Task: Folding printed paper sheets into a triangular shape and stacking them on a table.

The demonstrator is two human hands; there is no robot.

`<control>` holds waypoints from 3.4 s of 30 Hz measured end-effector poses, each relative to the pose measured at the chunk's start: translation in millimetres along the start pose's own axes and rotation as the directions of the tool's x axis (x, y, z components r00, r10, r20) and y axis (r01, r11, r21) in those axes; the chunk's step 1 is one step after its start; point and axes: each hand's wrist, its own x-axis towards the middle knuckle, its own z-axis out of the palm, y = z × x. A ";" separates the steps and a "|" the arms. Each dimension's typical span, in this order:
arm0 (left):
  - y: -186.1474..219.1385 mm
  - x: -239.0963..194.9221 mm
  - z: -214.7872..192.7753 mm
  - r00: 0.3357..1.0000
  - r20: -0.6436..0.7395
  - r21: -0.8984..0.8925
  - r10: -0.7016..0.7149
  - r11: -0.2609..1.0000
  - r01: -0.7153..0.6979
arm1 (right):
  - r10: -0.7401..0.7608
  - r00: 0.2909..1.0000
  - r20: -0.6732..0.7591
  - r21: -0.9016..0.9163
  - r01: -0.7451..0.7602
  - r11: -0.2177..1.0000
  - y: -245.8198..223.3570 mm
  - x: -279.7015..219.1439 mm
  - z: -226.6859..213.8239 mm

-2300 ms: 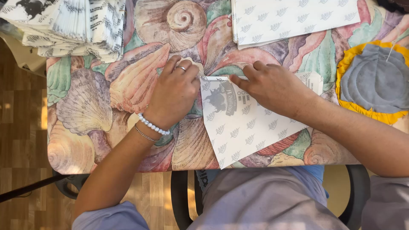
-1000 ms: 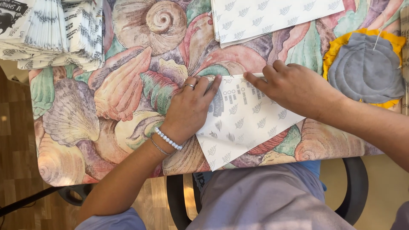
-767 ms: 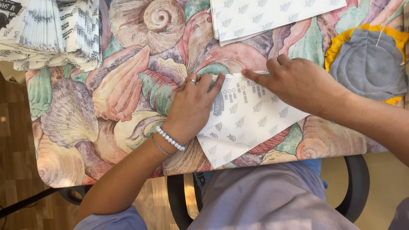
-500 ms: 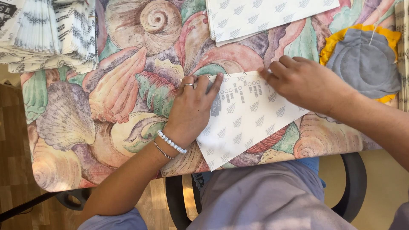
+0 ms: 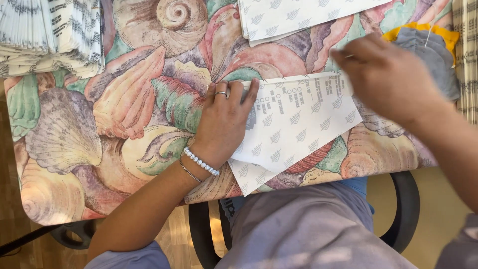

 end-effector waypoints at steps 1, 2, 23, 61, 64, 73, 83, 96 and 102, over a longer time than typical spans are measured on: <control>0.4 -1.1 1.2 1.000 0.001 0.001 -0.004 1.000 0.004 | -0.004 1.000 -0.001 0.001 0.004 1.000 -17.6 11.5 5.5; 0.9 -1.8 2.3 1.000 0.002 -0.019 -0.010 1.000 0.010 | -0.067 0.993 -0.099 0.174 0.083 0.981 -35.0 22.7 11.1; -15.4 -6.0 16.4 0.986 -0.165 -0.189 0.011 0.981 -0.042 | -0.047 0.923 -0.381 0.066 0.078 0.995 -116.0 57.0 70.6; -18.1 60.1 -19.1 0.983 0.088 -0.381 0.164 0.917 -0.118 | 0.156 0.955 -0.251 -0.102 -0.187 0.977 -34.1 -23.5 64.2; -7.4 90.0 -17.9 0.923 0.317 -0.442 0.219 0.895 -0.060 | 0.165 0.964 -0.208 0.044 -0.159 0.986 -28.3 -28.2 57.7; -5.7 68.1 -33.6 0.991 0.110 -0.572 0.075 0.820 0.001 | 0.491 0.853 -0.176 0.797 -0.169 0.580 -15.9 -36.0 16.4; -12.5 19.9 -45.8 0.882 -0.312 -0.922 -0.353 0.335 -0.193 | 0.372 0.875 -0.309 0.914 0.165 0.371 -23.2 4.8 9.5; 1.7 1.5 -59.3 0.919 -0.171 -0.981 -0.356 -0.026 -0.193 | 0.332 0.894 -0.300 0.899 0.148 0.412 -8.9 12.1 -52.7; -46.7 11.4 -58.8 0.942 -0.028 -0.981 -0.334 -0.174 -0.091 | 0.116 0.827 0.550 0.136 -0.225 0.965 26.7 56.7 -113.1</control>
